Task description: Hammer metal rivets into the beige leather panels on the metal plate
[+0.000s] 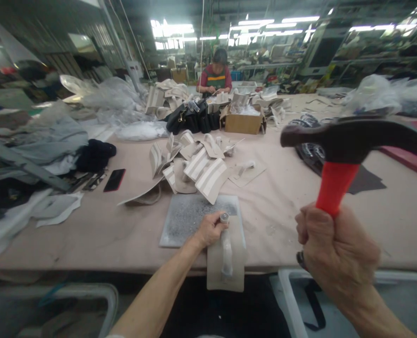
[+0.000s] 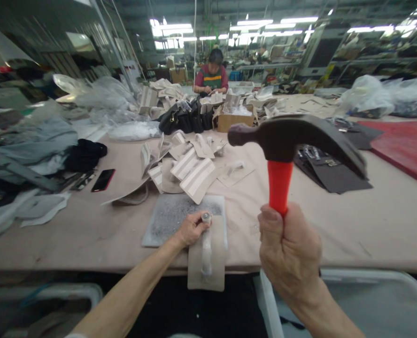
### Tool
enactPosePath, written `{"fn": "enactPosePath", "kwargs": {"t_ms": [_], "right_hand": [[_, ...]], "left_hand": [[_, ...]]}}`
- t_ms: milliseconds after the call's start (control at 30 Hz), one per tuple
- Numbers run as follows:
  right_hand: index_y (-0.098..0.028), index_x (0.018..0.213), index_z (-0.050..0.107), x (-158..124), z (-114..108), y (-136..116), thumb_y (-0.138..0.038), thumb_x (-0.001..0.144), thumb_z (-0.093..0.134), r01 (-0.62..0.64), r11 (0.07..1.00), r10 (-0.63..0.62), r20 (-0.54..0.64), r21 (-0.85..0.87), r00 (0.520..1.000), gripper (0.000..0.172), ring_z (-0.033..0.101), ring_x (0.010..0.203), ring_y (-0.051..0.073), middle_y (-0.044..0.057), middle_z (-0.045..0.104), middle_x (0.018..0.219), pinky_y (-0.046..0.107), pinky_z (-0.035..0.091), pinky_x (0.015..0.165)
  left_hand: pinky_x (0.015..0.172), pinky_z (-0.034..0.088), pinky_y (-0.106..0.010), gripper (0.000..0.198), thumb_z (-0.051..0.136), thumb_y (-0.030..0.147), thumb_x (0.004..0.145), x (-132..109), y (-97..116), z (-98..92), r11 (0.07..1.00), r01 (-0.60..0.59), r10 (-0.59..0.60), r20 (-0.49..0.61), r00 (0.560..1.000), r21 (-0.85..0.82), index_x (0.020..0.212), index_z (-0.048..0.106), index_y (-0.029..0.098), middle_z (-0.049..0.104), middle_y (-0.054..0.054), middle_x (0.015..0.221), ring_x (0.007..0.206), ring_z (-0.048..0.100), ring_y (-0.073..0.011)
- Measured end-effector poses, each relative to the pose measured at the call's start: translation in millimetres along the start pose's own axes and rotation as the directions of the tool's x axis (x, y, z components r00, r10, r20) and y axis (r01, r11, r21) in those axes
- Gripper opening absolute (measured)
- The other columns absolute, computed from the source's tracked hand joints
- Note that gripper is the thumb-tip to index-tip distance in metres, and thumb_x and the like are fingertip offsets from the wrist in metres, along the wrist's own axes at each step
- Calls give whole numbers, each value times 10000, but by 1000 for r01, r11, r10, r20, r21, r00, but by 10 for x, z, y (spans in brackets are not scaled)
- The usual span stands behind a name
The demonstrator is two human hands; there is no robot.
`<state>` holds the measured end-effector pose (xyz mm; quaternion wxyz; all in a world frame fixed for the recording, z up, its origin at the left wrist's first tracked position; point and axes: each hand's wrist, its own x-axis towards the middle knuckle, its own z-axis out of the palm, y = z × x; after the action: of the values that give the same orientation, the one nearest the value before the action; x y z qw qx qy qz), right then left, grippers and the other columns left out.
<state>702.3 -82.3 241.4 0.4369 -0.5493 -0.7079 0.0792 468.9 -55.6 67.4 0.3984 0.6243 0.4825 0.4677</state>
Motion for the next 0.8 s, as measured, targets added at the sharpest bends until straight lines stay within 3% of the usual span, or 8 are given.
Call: {"fn": "enactPosePath", "kwargs": {"t_ms": [100, 167, 233, 333, 567, 700, 733, 800], "right_hand": [[-250, 774, 469, -228, 185, 194, -475, 1008, 343, 126, 987, -99, 242, -96, 965, 349, 435, 414, 155, -12, 484, 507, 284, 257, 474], [-246, 753, 465, -353, 295, 365, -427, 998, 352, 176, 960, -35, 532, -218, 846, 324, 429, 397, 164, -4, 481, 482, 297, 172, 475], [-232, 819, 503, -401, 334, 486, -381, 1006, 367, 184, 922, 98, 664, -341, 742, 275, 493, 447, 181, 12, 536, 529, 303, 150, 507], [-212, 913, 533, -376, 329, 603, -362, 1037, 371, 152, 886, 228, 695, -439, 683, 253, 581, 564, 206, 36, 609, 629, 301, 180, 549], [-160, 1032, 584, -322, 596, 1140, -322, 1065, 331, -41, 808, 464, 593, -587, 658, 302, 657, 795, 249, 106, 684, 881, 310, 363, 641], [-85, 1288, 531, -400, 736, 1077, -243, 993, 450, 165, 844, 141, 507, -511, 850, 344, 592, 1083, 328, 209, 586, 1242, 404, 459, 850], [-86, 1354, 487, -447, 762, 981, -218, 975, 465, 236, 882, 5, 511, -407, 860, 402, 557, 1148, 324, 214, 534, 1327, 415, 456, 914], [-132, 1411, 439, -571, 821, 750, -161, 938, 474, 390, 912, -247, 585, -131, 773, 475, 529, 1180, 279, 187, 456, 1431, 390, 451, 963]], "left_hand": [[673, 412, -258, 86, 600, 220, 809, 2, -3, -5, 1000, 11, -11, 4, 1000, 0, 830, 663, 166, 599, 8, 720, 687, 530, -148], [660, 410, -257, 137, 607, 225, 798, -1, -2, -3, 1000, 21, -21, 10, 1000, -1, 893, 685, 166, 598, 12, 716, 674, 523, -148], [664, 414, -260, 214, 605, 219, 788, -8, 0, 1, 1000, 23, -23, 11, 1000, -9, 975, 698, 171, 612, 11, 738, 679, 526, -152], [676, 413, -262, 163, 602, 221, 806, -18, -2, 5, 1000, 18, -18, 8, 1000, -18, 933, 691, 168, 607, 8, 745, 686, 522, -150], [699, 412, -251, 66, 634, 208, 797, -8, -36, 3, 999, 14, -13, 22, 1000, -30, 823, 661, 154, 599, 6, 744, 713, 531, -142], [705, 431, -250, 111, 700, 251, 758, 12, -2, -4, 997, 49, -50, -10, 999, -66, 780, 671, 146, 619, -1, 737, 721, 543, -148], [708, 439, -252, 142, 723, 276, 750, 20, 15, -6, 994, 63, -65, -20, 998, -86, 771, 675, 144, 625, -4, 735, 722, 549, -151], [702, 453, -254, 213, 771, 333, 727, 37, 47, -9, 985, 101, -108, -40, 993, -139, 766, 686, 142, 638, -10, 731, 715, 564, -156]]}}
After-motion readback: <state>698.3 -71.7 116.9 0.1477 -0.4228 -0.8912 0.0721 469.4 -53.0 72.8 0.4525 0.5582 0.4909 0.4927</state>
